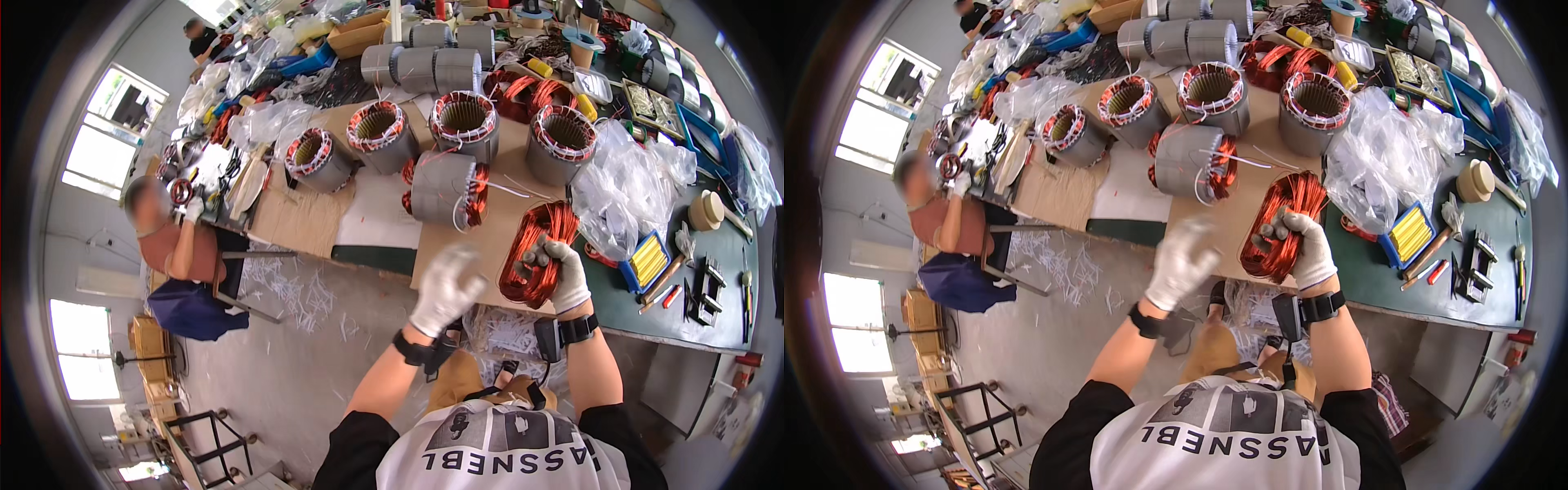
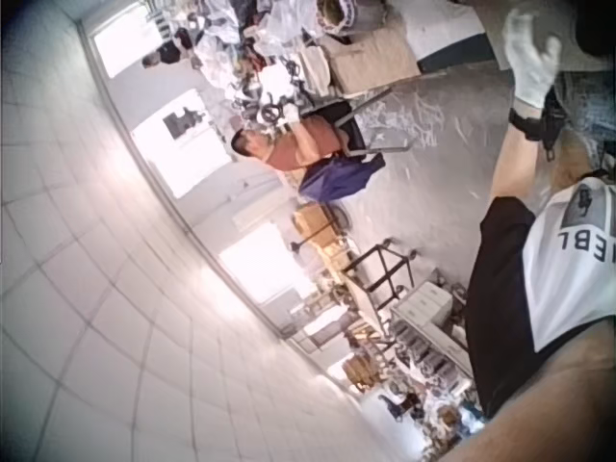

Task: The person ties and cuts a string on a motor stator, marks it with a pen, and wipes the workbench with a cloth. They then pick up a new stator and several copper wire coils to begin the next assembly.

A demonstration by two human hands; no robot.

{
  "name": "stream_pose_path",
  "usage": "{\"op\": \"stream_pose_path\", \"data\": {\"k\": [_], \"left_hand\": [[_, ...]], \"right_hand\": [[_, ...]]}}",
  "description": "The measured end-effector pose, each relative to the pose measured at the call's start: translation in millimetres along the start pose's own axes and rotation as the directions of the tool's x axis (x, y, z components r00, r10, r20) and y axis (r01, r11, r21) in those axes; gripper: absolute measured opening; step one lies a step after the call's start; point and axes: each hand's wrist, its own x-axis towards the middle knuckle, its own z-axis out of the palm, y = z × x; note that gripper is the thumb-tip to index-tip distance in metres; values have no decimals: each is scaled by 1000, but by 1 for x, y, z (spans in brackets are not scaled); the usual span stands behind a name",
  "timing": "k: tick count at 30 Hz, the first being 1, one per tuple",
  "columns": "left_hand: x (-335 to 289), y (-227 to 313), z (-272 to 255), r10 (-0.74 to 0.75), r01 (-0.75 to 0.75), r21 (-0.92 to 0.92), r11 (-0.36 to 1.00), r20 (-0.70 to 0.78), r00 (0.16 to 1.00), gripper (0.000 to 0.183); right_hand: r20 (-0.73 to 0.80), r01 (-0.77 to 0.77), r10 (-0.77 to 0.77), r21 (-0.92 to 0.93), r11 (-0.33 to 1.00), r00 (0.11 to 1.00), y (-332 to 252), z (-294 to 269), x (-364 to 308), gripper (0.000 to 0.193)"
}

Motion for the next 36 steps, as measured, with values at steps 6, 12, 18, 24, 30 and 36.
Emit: {"op": "stream_pose_path", "data": {"k": [6,12,18,24,30,36], "left_hand": [[82,-142,-52,-400,398,-61,915,-253,881,31],[142,-183,-46,-491,735,-549,398,550,676,56],[148,-206,-31,-393,832,-554,18,762,515,52],[130,-169,-45,-488,815,-534,227,662,570,40],[109,-134,-46,-543,813,-349,466,613,574,33],[62,-45,-46,-485,780,-322,536,639,597,27]], "right_hand": [[-179,63,-112,-261,963,977,27,20,56,25],[-259,93,-176,-302,949,950,37,26,100,32],[-269,-2,-150,-493,870,951,28,47,124,28],[-361,-91,-94,-462,882,928,32,55,121,21],[-310,27,-246,-572,820,918,40,69,79,23],[-456,-36,-234,-509,860,859,48,59,-28,54]]}}
